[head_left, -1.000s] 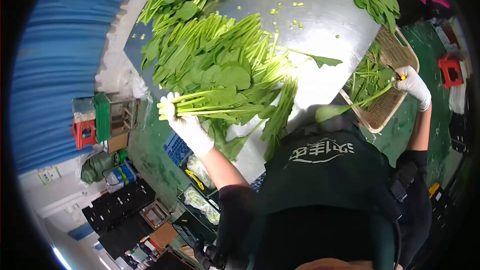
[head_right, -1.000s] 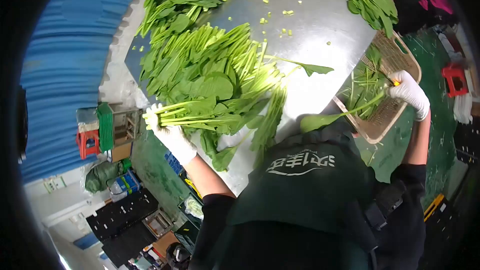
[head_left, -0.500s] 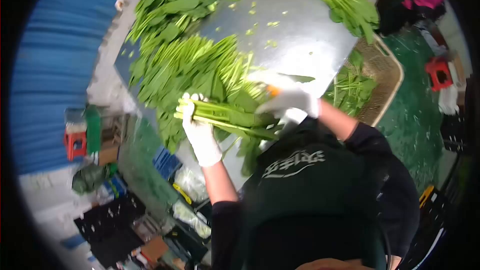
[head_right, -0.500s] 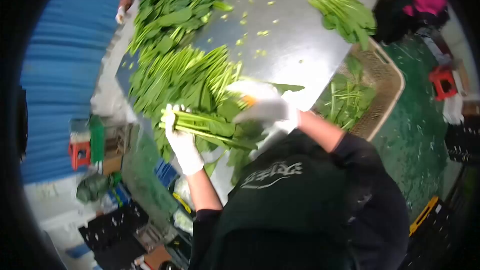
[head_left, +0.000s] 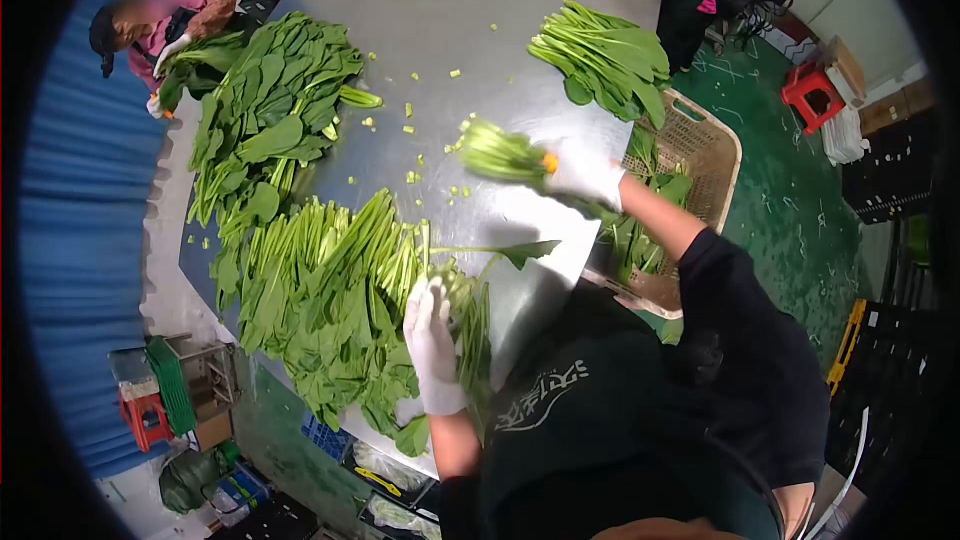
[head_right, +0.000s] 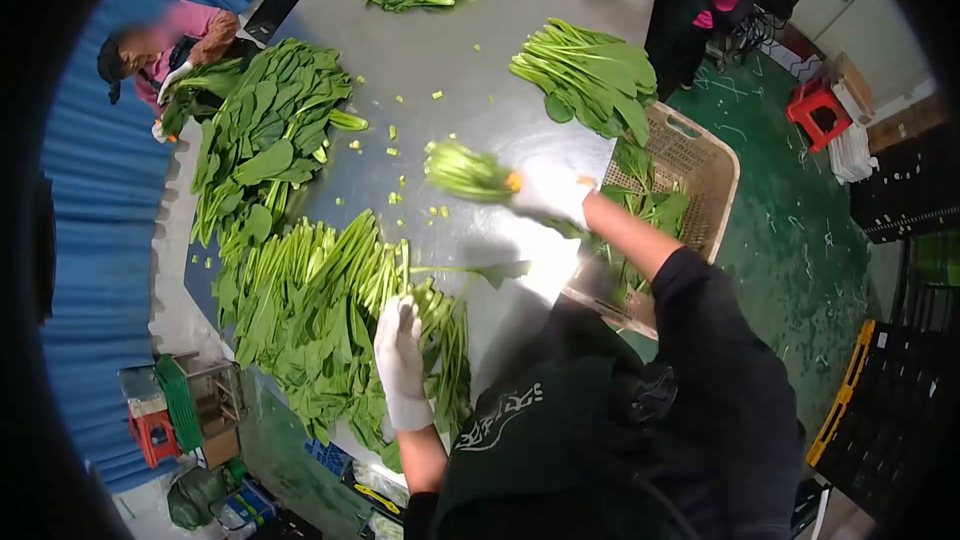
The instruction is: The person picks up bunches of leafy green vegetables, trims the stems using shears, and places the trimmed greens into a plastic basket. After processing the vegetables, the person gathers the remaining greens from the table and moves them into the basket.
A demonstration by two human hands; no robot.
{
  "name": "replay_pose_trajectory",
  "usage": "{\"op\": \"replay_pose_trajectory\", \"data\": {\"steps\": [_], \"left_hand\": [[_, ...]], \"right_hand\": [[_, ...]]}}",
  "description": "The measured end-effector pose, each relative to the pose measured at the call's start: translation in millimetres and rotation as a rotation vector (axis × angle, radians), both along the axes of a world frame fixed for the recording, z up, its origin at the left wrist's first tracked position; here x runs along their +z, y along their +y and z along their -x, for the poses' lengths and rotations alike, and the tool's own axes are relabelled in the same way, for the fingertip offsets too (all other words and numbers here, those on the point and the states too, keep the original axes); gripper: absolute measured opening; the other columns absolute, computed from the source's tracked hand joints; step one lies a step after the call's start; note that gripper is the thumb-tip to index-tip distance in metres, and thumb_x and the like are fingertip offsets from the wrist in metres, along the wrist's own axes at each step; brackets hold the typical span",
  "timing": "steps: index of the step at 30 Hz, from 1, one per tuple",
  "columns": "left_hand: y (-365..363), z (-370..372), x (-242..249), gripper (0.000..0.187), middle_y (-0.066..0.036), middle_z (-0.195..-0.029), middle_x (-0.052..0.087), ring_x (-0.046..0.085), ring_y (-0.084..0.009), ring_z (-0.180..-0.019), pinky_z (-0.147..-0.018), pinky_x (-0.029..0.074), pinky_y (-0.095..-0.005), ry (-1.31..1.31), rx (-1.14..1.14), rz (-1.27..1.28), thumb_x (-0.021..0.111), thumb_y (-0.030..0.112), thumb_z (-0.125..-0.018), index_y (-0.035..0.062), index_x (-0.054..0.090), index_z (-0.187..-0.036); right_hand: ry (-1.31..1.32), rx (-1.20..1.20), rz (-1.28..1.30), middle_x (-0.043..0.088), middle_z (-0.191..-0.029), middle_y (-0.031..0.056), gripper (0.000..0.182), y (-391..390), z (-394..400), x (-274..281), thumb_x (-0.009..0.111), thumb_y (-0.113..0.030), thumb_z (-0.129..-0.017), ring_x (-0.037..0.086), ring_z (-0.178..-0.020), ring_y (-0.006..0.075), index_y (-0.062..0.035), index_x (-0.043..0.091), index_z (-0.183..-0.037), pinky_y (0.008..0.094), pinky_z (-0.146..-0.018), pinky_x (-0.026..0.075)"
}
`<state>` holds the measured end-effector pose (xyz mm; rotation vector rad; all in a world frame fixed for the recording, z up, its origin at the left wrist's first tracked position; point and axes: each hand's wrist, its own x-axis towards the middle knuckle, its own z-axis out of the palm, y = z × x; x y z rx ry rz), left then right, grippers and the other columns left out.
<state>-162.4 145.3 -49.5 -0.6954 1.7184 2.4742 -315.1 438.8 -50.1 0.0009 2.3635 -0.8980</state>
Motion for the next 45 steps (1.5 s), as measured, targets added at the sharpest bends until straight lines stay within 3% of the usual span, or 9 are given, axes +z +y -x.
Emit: {"op": "replay_pose_trajectory", "data": {"steps": [2, 10, 15, 17, 23, 25, 27, 34, 45], "left_hand": [[-14, -11, 2, 0.035, -0.012, -0.116, 0.058, 0.054, -0.0174, -0.107, -0.088, 0.042, -0.0281, -0.159, 0.060, -0.040, 0.057, 0.014, -0.089, -0.0003, 0.053, -0.121], [-72, -114, -60, 0.023, -0.013, -0.101, 0.065, 0.062, -0.0177, -0.084, -0.072, 0.047, -0.0266, -0.261, 0.283, 0.044, 0.058, 0.009, -0.088, 0.0011, 0.061, -0.109], [-70, -139, -66, 0.022, -0.013, -0.100, 0.065, 0.062, -0.0170, -0.082, -0.070, 0.047, -0.0248, -0.334, 0.319, -0.062, 0.058, 0.010, -0.088, -0.0001, 0.061, -0.108], [-64, -143, -70, 0.022, -0.012, -0.098, 0.064, 0.062, -0.0162, -0.085, -0.071, 0.047, -0.0231, -0.342, 0.272, -0.015, 0.058, 0.008, -0.088, -0.0014, 0.060, -0.108], [-63, -154, -82, 0.025, -0.009, -0.096, 0.064, 0.060, -0.0140, -0.086, -0.077, 0.048, -0.0254, -0.264, -0.146, 0.540, 0.064, 0.006, -0.084, -0.0039, 0.060, -0.106], [-65, -160, -87, 0.026, -0.010, -0.096, 0.064, 0.060, -0.0137, -0.086, -0.077, 0.049, -0.0255, -0.251, -0.185, 0.605, 0.065, 0.006, -0.083, -0.0035, 0.059, -0.106], [-61, -166, -81, 0.026, -0.010, -0.095, 0.064, 0.060, -0.0136, -0.084, -0.077, 0.049, -0.0259, -0.291, -0.192, 0.592, 0.067, 0.007, -0.082, -0.0022, 0.059, -0.105], [-57, -174, -88, 0.026, -0.011, -0.092, 0.063, 0.061, -0.0157, -0.086, -0.079, 0.048, -0.0274, -0.186, -0.186, 0.544, 0.066, 0.006, -0.080, -0.0025, 0.058, -0.103], [-55, -160, -100, 0.031, -0.008, -0.081, 0.058, 0.060, -0.0252, -0.079, -0.069, 0.048, -0.0373, -0.181, -0.588, 1.580, 0.074, 0.028, -0.069, 0.0112, 0.057, -0.090]], "right_hand": [[0.679, 0.026, -0.341, 0.062, -0.080, 0.0178, 0.043, 43, 40, -22, 0.066, -0.017, -0.065, 0.061, -0.077, 0.0353, -0.0065, 0.059, -0.106, 0.0426, -0.071, 0.050], [0.936, -0.160, -0.537, 0.051, -0.119, 0.0168, 0.057, 81, 83, -49, 0.072, -0.026, -0.071, 0.049, -0.109, 0.0337, -0.0037, 0.050, -0.119, 0.0406, -0.088, 0.046], [0.610, 0.071, 0.052, 0.061, -0.096, 0.0169, 0.027, -16, 8, -56, 0.060, -0.019, -0.077, 0.058, -0.091, 0.0364, -0.0032, 0.060, -0.099, 0.0410, -0.079, 0.048], [0.546, 0.244, 0.380, 0.057, -0.113, 0.0139, 0.047, -50, -23, -138, 0.064, -0.018, -0.077, 0.057, -0.103, 0.0297, -0.0057, 0.054, -0.121, 0.0370, -0.089, 0.046], [0.755, 0.624, 0.024, 0.056, -0.118, 0.0113, 0.067, -128, -97, -126, 0.067, -0.015, -0.073, 0.058, -0.105, 0.0268, -0.0175, 0.042, -0.136, 0.0338, -0.088, 0.047], [-0.150, -0.065, 0.753, 0.059, -0.106, 0.0122, 0.054, -121, -106, -109, 0.063, -0.013, -0.075, 0.060, -0.097, 0.0288, -0.0160, 0.052, -0.127, 0.0351, -0.082, 0.049], [0.404, 0.504, -0.063, 0.060, -0.093, 0.0120, 0.031, -93, -107, -101, 0.058, -0.009, -0.074, 0.061, -0.088, 0.0309, -0.0113, 0.063, -0.105, 0.0379, -0.076, 0.049], [0.400, 0.281, -0.590, 0.063, -0.085, 0.0153, 0.014, 69, -124, -108, 0.058, -0.003, -0.070, 0.063, -0.079, 0.0318, -0.0078, 0.061, -0.083, 0.0418, -0.068, 0.050], [0.626, 0.256, 0.031, 0.063, -0.094, 0.0127, 0.021, -87, -130, -77, 0.058, -0.016, -0.080, 0.059, -0.092, 0.0315, -0.0111, 0.065, -0.099, 0.0386, -0.083, 0.046]]}}
